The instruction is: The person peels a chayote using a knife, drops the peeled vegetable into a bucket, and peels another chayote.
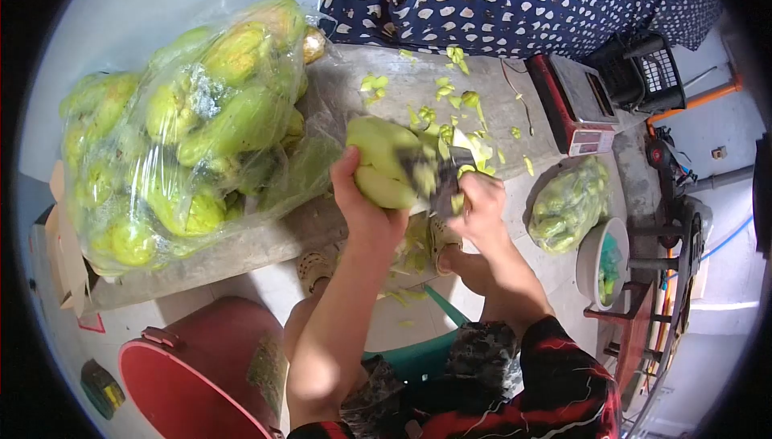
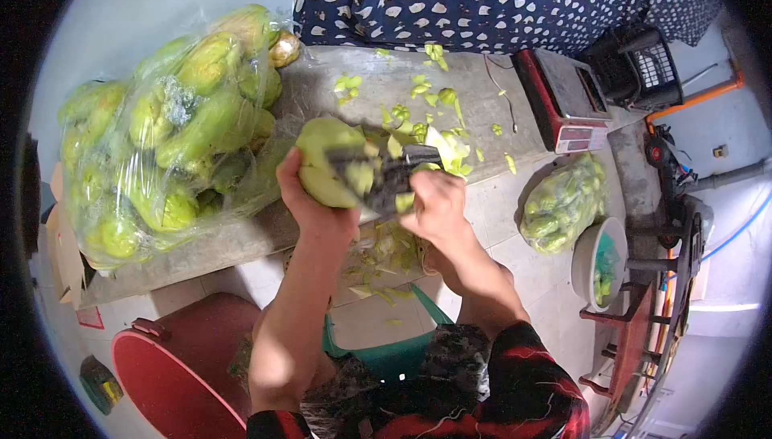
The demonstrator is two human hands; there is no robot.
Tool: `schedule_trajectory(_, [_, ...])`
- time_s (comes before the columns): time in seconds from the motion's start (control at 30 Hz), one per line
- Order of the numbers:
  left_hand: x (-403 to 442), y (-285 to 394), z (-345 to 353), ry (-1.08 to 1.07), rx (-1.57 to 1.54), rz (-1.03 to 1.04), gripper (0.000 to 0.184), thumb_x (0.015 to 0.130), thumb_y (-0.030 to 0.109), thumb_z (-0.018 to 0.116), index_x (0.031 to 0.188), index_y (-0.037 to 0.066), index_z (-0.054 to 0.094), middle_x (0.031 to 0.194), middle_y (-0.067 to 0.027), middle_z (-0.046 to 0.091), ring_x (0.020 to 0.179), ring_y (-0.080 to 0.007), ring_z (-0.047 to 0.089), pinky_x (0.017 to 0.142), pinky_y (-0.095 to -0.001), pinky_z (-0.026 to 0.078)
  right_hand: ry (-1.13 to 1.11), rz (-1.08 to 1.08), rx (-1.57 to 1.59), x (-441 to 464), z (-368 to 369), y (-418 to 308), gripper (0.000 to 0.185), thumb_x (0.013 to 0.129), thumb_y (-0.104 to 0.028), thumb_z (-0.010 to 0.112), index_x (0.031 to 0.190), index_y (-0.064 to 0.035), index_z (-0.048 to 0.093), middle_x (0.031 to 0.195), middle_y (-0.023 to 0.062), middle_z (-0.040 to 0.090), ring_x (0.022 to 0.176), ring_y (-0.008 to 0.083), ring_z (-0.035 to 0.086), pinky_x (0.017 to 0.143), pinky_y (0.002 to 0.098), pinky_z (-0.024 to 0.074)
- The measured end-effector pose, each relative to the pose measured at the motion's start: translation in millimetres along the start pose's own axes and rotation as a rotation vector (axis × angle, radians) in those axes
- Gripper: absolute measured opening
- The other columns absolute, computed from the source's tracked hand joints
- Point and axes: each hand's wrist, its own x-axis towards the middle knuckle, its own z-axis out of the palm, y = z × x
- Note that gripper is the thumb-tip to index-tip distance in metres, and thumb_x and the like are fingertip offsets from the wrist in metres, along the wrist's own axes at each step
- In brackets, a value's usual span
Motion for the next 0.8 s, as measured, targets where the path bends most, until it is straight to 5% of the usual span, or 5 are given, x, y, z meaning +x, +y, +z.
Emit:
schedule_trajectory(0.33, [1.6,1.6,-5.2,-0.113,0.109,0.043,0.057,0.084,0.046,0.055,0.123,0.004,0.054,0.113,-0.0167,0.063,0.101,-0.0281,0.063,0.089,-0.0426,0.052,-0.058,-0.146,0.058,6.6,-15.1,-11.6,0.032,0.063,-0.018,0.073,0.062,-0.0047,0.044,0.054,0.0062,0.041,0.043,0.0250,0.043,0.042,0.0340,0.0345])
schedule_trajectory(0.43, [-2.5,4.2,3.5,0.044,0.178,0.164,0.058,0.083,0.045,0.055,0.124,0.003,0.054,0.114,-0.0161,0.063,0.103,-0.0270,0.063,0.090,-0.0423,0.052,-0.037,0.270,0.011,-3.8,-2.0,10.7,0.022,0.066,-0.003,0.067,0.060,-0.0054,0.046,0.051,0.0101,0.043,0.041,0.0253,0.044,0.043,0.0329,0.0359])
schedule_trajectory(0.57, [3.5,5.1,-5.2,0.021,0.183,0.167,0.062,0.082,0.046,0.055,0.126,0.003,0.053,0.116,-0.0169,0.063,0.104,-0.0284,0.062,0.090,-0.0425,0.051,-0.066,0.101,0.039,0.8,-17.4,1.8,0.024,0.066,-0.006,0.071,0.060,-0.0055,0.047,0.050,0.0081,0.039,0.041,0.0249,0.043,0.043,0.0323,0.0344])
schedule_trajectory(0.67, [4.7,9.1,-7.7,-0.256,0.196,0.032,0.067,0.080,0.038,0.062,0.136,0.008,0.041,0.118,-0.0102,0.055,0.107,-0.0239,0.059,0.092,-0.0388,0.050,-0.075,-0.050,0.212,16.9,-31.1,-17.0,0.026,0.064,-0.004,0.070,0.058,-0.0053,0.044,0.051,0.0063,0.038,0.041,0.0240,0.041,0.042,0.0329,0.0325])
schedule_trajectory(0.8, [3.3,11.8,-5.7,-0.308,0.265,0.040,0.070,0.078,0.036,0.061,0.138,0.006,0.039,0.118,-0.0105,0.055,0.108,-0.0239,0.059,0.092,-0.0386,0.050,-0.058,0.011,0.139,11.2,-28.4,-17.6,0.027,0.060,-0.003,0.070,0.059,-0.0051,0.043,0.052,0.0069,0.038,0.042,0.0247,0.040,0.042,0.0340,0.0321])
